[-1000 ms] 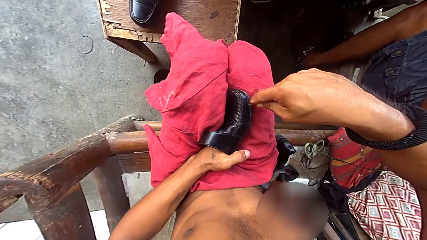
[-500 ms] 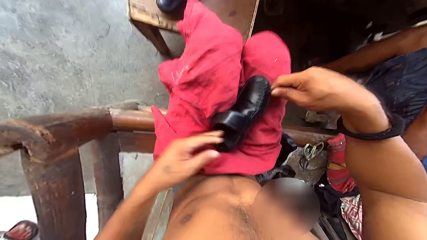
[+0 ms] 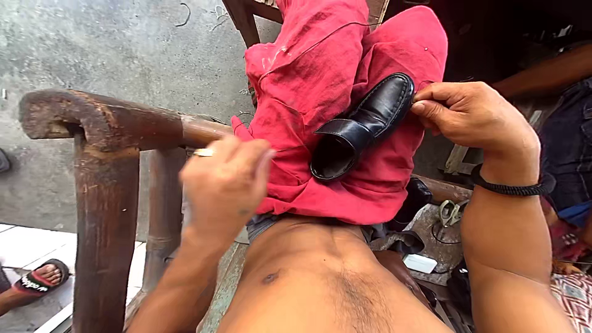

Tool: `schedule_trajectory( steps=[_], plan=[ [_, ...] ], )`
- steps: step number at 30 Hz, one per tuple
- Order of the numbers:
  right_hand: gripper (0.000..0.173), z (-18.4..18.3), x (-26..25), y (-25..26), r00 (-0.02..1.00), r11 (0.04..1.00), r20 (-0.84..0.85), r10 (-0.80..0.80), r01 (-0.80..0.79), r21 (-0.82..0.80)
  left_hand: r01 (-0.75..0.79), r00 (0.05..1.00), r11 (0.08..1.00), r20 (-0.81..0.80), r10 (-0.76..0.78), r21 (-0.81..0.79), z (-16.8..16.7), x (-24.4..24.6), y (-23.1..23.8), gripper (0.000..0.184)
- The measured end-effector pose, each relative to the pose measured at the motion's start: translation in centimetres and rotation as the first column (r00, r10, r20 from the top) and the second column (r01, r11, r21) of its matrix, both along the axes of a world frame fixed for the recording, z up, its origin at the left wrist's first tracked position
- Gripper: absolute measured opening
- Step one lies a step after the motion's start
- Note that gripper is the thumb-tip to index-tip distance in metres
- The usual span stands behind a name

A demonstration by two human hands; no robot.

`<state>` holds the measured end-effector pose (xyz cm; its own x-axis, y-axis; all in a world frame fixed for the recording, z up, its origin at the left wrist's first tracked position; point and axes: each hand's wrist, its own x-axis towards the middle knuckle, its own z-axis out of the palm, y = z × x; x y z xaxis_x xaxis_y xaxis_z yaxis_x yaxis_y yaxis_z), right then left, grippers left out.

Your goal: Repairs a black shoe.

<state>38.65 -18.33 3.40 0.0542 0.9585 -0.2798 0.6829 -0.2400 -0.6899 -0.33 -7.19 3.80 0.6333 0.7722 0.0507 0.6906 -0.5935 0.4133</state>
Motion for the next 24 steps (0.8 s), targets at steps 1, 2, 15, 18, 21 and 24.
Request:
schedule_trajectory(
  steps=[1,2,15,18,21,24],
  plan=[
    [0.021,-0.4,0.2,0.3,1.000,1.000,-0.006,0.003,-0.003,0.016,0.050,0.997,0.998,0.064,-0.051,0.025,-1.2,1.7,-0.6,0.027],
    [0.021,-0.6,0.2,0.9,1.000,1.000,-0.002,0.027,-0.027,0.011,0.084,0.989,0.995,0.117,-0.089,0.054,-2.8,3.4,-1.2,0.026],
    [0.025,0.1,0.5,2.3,0.990,0.991,0.092,0.111,-0.103,-0.081,0.729,0.619,0.148,0.736,0.274,-0.668,-4.4,3.7,-1.6,0.015],
    [0.026,0.3,1.0,2.7,0.989,0.990,0.090,0.119,-0.111,-0.089,0.361,0.865,0.085,0.368,0.341,-0.929,-5.2,7.8,-2.2,0.020],
    [0.026,0.9,1.5,3.2,0.982,0.985,0.121,0.146,-0.134,-0.105,0.261,0.886,0.152,0.299,0.353,-0.953,-6.2,11.5,-3.2,0.013],
    [0.030,1.5,2.6,3.3,0.977,0.979,0.071,0.200,-0.197,-0.046,0.356,0.736,-0.023,0.265,0.623,-0.934,-7.0,13.1,-3.8,0.019]
  ],
)
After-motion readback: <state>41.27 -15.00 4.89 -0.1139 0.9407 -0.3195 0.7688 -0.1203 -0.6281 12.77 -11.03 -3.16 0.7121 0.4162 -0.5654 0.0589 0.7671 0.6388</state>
